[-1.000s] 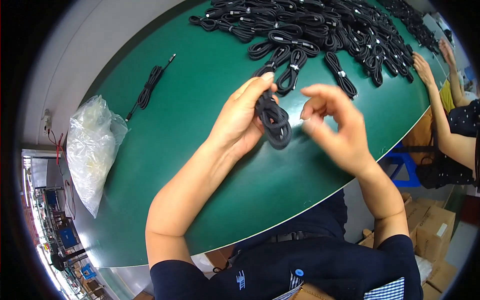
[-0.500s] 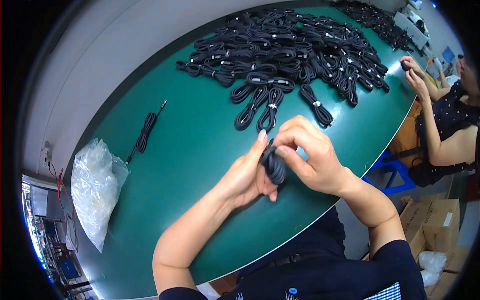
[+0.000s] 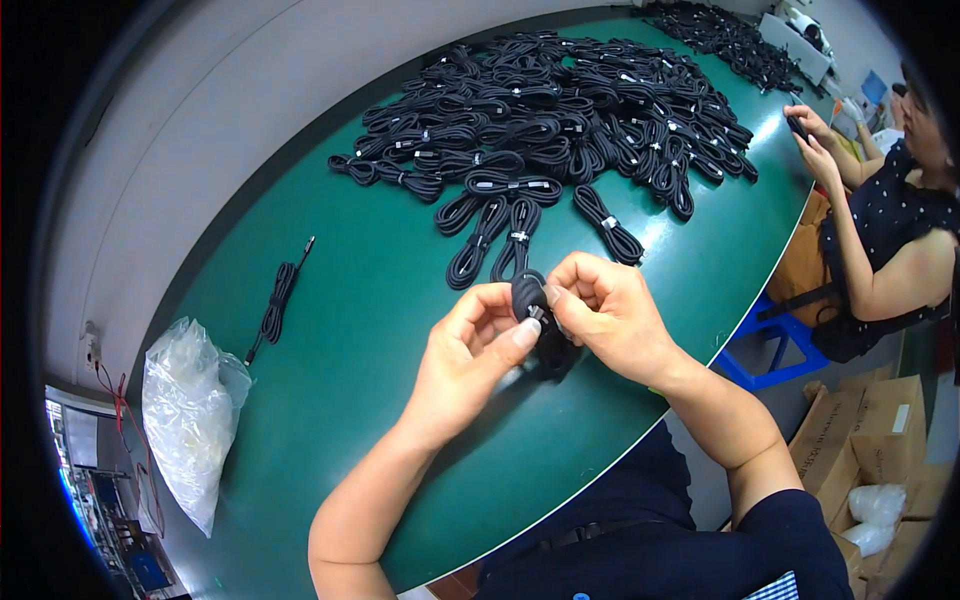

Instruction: Packing black cables into plastic sleeves and inspecting them at a factory workbench.

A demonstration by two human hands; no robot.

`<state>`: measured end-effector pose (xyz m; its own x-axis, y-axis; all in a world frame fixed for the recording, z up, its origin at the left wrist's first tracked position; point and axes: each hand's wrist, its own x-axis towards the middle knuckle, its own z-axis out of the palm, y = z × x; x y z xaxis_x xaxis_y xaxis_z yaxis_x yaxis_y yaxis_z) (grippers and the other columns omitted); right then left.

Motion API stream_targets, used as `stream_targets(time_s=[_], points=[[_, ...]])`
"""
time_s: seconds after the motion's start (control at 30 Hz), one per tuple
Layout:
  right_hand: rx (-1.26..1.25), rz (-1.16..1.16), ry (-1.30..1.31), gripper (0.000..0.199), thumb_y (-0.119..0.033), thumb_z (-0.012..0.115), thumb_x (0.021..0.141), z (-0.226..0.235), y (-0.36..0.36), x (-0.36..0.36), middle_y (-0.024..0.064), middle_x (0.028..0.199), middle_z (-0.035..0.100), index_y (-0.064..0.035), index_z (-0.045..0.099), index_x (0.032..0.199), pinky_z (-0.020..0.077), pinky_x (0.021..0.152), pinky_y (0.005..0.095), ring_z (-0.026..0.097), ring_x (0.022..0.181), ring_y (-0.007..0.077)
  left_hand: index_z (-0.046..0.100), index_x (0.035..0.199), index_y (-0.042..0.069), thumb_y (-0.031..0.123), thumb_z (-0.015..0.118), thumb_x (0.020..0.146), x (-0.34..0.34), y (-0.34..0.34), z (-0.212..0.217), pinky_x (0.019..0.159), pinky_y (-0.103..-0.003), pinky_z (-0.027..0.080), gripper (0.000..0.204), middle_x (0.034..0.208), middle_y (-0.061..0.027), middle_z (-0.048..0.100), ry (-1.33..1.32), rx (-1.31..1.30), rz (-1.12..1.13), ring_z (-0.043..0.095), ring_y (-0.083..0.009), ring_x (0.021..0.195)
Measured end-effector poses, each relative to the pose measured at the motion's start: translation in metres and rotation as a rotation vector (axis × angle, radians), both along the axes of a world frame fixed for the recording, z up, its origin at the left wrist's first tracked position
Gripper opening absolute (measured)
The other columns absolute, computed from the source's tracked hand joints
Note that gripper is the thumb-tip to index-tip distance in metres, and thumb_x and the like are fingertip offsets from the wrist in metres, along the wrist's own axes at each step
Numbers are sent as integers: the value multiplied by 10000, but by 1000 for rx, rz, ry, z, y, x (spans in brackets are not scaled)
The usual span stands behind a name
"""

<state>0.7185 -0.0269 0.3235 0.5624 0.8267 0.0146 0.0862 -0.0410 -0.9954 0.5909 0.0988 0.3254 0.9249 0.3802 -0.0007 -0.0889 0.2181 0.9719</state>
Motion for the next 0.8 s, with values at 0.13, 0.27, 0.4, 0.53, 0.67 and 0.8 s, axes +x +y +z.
stream_targets(time_s=[0.13, 0.27, 0.4, 0.53, 0.67, 0.8], points=[[145, -66, 90, 177, -112, 658, 850, 1, -1, -10, 18, 788, 577, -13, 544, 941, 446, 546, 210, 519, 634, 40, 576, 1044, 45, 237, 634, 894, -1, 10, -10, 825, -246, 461, 250, 943, -5, 603, 87, -118, -7, 555, -82, 890], [82, 14, -215, 218, -81, 691, 821, 2, -4, -13, 29, 833, 599, -9, 553, 974, 481, 625, 210, 578, 709, 65, 590, 1044, 12, 218, 630, 897, -3, 5, -4, 820, -246, 454, 256, 949, -20, 616, 128, -118, -37, 559, -80, 864], [80, 45, -218, 205, -77, 700, 812, 3, -3, -17, 22, 822, 594, -11, 554, 940, 493, 675, 229, 583, 737, 75, 602, 999, 12, 221, 621, 901, -3, 3, -3, 769, -240, 452, 232, 912, -23, 620, 96, -85, 16, 550, -74, 810], [170, 70, -74, 135, -35, 645, 814, -5, -5, -29, -5, 731, 546, -22, 512, 828, 461, 583, 204, 521, 650, 39, 493, 984, 65, 230, 595, 919, -3, -3, -8, 659, -220, 442, 205, 830, -7, 562, 106, -180, 1, 525, -64, 744], [163, 171, -259, 126, -43, 655, 812, -11, -10, -38, 20, 673, 555, -24, 533, 833, 468, 559, 230, 552, 603, 73, 424, 1123, 42, 185, 479, 964, -3, -8, -19, 636, -221, 421, 221, 776, -19, 541, 128, -85, -5, 505, -63, 693], [122, 222, -272, 90, -49, 654, 826, -13, -13, -42, 16, 678, 565, -37, 578, 873, 453, 550, 234, 550, 599, 72, 503, 1004, 20, 254, 400, 999, -5, -12, -17, 657, -233, 431, 256, 748, -30, 550, 184, 33, -74, 514, -74, 722]])
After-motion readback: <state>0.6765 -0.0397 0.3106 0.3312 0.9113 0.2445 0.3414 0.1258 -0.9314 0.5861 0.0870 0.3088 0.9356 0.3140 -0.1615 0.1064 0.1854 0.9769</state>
